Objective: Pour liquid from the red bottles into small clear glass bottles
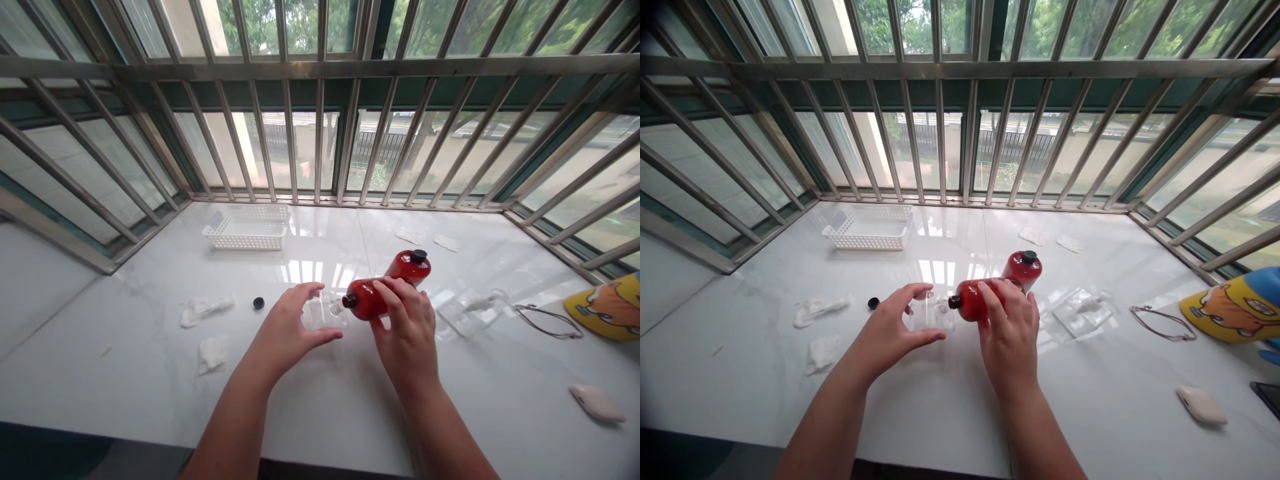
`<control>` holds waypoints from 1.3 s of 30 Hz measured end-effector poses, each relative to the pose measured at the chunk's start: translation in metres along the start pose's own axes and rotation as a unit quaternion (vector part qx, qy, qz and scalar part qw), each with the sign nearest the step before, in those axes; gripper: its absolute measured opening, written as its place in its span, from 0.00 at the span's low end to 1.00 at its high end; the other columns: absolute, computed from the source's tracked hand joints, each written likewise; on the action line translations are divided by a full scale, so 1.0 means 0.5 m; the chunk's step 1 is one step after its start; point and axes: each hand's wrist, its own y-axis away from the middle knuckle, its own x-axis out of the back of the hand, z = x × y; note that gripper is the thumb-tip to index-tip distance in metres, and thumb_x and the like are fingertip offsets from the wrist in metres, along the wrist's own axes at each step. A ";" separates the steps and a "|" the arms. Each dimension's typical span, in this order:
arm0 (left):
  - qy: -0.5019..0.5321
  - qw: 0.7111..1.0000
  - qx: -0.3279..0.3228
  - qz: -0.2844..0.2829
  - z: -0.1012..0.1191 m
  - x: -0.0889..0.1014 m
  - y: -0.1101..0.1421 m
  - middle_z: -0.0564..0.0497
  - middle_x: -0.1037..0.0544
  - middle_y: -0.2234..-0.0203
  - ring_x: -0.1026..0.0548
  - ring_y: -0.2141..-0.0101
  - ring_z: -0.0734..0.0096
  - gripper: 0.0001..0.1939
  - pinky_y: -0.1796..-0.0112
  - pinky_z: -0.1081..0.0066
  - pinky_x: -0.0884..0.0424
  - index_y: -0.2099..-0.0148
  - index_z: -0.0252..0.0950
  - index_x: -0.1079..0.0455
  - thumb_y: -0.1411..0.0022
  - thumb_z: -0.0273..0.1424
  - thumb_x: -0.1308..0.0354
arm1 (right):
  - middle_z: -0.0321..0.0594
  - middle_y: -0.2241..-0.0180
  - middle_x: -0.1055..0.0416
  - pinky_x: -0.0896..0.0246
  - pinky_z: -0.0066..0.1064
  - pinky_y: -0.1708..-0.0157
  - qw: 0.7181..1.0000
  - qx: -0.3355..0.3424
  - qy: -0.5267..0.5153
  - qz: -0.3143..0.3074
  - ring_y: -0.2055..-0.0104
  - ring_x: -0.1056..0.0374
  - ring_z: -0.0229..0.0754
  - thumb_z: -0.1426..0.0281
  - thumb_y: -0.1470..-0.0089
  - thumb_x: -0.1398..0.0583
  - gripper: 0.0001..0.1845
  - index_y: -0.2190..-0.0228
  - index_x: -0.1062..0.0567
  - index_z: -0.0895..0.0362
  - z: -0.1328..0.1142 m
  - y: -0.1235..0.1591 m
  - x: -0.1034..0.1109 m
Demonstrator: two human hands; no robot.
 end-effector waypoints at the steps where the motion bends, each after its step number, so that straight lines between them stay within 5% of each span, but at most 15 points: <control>1: 0.002 1.000 0.004 -0.003 0.000 0.000 0.000 0.49 0.22 0.40 0.24 0.40 0.49 0.40 0.42 0.51 0.24 0.33 0.50 0.31 0.43 0.47 0.20 | 0.47 0.36 0.27 0.48 0.65 0.27 1.000 0.002 0.001 -0.002 0.32 0.33 0.63 0.76 0.34 0.36 0.30 0.34 0.30 0.47 0.001 0.001 -0.001; 39: 0.028 0.998 0.028 -0.043 -0.015 -0.005 -0.006 0.46 0.20 0.42 0.23 0.40 0.46 0.38 0.44 0.51 0.23 0.35 0.49 0.28 0.44 0.48 0.20 | 0.46 0.36 0.27 0.54 0.64 0.25 0.999 0.022 0.015 -0.028 0.30 0.35 0.60 0.81 0.34 0.40 0.31 0.36 0.29 0.45 -0.003 0.003 0.000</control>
